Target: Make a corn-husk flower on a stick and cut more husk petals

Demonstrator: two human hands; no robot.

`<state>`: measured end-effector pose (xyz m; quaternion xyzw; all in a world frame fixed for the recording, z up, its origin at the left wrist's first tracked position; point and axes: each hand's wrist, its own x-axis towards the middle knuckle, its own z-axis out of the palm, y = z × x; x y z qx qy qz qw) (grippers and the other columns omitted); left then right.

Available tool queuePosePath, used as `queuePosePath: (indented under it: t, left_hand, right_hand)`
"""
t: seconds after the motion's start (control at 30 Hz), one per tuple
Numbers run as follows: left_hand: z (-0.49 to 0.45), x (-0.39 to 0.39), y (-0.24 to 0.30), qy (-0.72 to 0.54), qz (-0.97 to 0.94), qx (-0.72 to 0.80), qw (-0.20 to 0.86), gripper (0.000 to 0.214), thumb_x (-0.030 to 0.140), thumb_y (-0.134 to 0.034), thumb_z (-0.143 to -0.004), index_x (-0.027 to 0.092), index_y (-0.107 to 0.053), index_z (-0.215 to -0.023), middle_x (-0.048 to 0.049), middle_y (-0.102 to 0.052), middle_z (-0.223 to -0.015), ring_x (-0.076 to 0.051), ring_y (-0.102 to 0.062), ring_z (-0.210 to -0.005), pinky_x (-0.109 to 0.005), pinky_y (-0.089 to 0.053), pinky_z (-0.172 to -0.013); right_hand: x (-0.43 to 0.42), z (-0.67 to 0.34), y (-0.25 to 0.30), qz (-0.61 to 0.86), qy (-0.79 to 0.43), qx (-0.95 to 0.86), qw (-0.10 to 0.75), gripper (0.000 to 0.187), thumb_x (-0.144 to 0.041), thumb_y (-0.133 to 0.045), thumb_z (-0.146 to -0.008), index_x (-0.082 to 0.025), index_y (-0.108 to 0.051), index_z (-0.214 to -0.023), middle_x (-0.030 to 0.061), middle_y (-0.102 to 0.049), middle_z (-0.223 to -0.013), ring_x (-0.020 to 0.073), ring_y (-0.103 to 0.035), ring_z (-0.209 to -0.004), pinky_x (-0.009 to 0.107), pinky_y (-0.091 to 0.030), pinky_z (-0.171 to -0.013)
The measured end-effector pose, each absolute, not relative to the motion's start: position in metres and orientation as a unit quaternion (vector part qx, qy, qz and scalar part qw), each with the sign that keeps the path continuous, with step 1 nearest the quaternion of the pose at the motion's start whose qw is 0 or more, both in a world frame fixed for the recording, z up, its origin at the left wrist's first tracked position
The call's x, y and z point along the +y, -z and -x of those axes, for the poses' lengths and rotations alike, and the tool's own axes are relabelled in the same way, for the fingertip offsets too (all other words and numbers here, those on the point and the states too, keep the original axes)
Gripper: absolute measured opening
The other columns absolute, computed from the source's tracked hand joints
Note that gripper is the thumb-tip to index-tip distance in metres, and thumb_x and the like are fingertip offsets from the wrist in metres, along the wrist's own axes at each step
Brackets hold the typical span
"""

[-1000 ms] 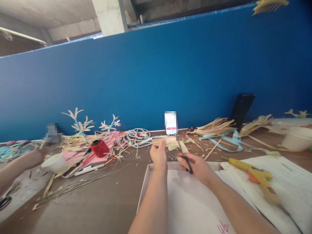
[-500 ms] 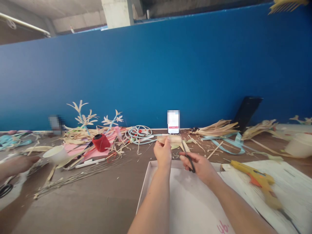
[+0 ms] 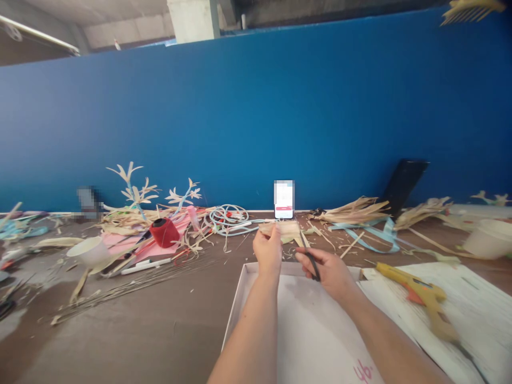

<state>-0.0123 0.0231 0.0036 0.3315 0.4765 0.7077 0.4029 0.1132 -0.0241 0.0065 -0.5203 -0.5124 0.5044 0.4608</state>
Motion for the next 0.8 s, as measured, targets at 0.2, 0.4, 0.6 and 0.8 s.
queuePosePath:
  t: [0.2, 0.4, 0.6, 0.8]
  left_hand:
    - [0.012, 0.022, -0.006, -0.700, -0.330, 0.485, 0.407, 0.028, 0.041, -0.062, -0.068, 0.015, -0.055, -0.074, 0.0050, -0.048, -0.047, -0.007, -0.042, -0.041, -0.019, -0.033, -0.043]
    - [0.014, 0.020, -0.008, -0.701, -0.341, 0.485, 0.396, 0.026, 0.040, -0.060, -0.069, 0.015, -0.054, -0.073, 0.0055, -0.046, -0.045, -0.007, -0.040, -0.039, -0.019, -0.032, -0.041]
    - [0.014, 0.021, -0.008, -0.699, -0.322, 0.482, 0.419, 0.028, 0.040, -0.062, -0.068, 0.014, -0.058, -0.078, 0.0053, -0.048, -0.047, -0.007, -0.040, -0.040, -0.019, -0.032, -0.043]
    - [0.015, 0.023, -0.003, -0.664, -0.392, 0.486, 0.411, 0.030, 0.040, -0.066, -0.065, 0.015, -0.064, -0.079, 0.0014, -0.055, -0.054, -0.010, -0.049, -0.050, -0.021, -0.038, -0.052]
  right_hand:
    - [-0.027, -0.112, -0.013, 0.532, -0.480, -0.525, 0.460, 0.044, -0.050, -0.070, -0.060, -0.016, -0.070, -0.089, -0.0018, -0.053, -0.049, 0.0117, -0.046, -0.045, 0.026, -0.038, -0.046]
    - [-0.028, -0.113, -0.013, 0.530, -0.480, -0.532, 0.453, 0.043, -0.050, -0.069, -0.062, -0.016, -0.069, -0.089, -0.0025, -0.052, -0.048, 0.0111, -0.045, -0.045, 0.026, -0.036, -0.046]
    - [-0.022, -0.118, -0.007, 0.531, -0.466, -0.498, 0.503, 0.047, -0.050, -0.072, -0.059, -0.016, -0.068, -0.091, -0.0006, -0.057, -0.055, 0.0127, -0.049, -0.048, 0.027, -0.039, -0.048]
    - [-0.015, -0.132, -0.004, 0.519, -0.448, -0.440, 0.580, 0.056, -0.046, -0.073, -0.060, -0.019, -0.062, -0.108, 0.0021, -0.062, -0.067, 0.0155, -0.054, -0.060, 0.025, -0.036, -0.049]
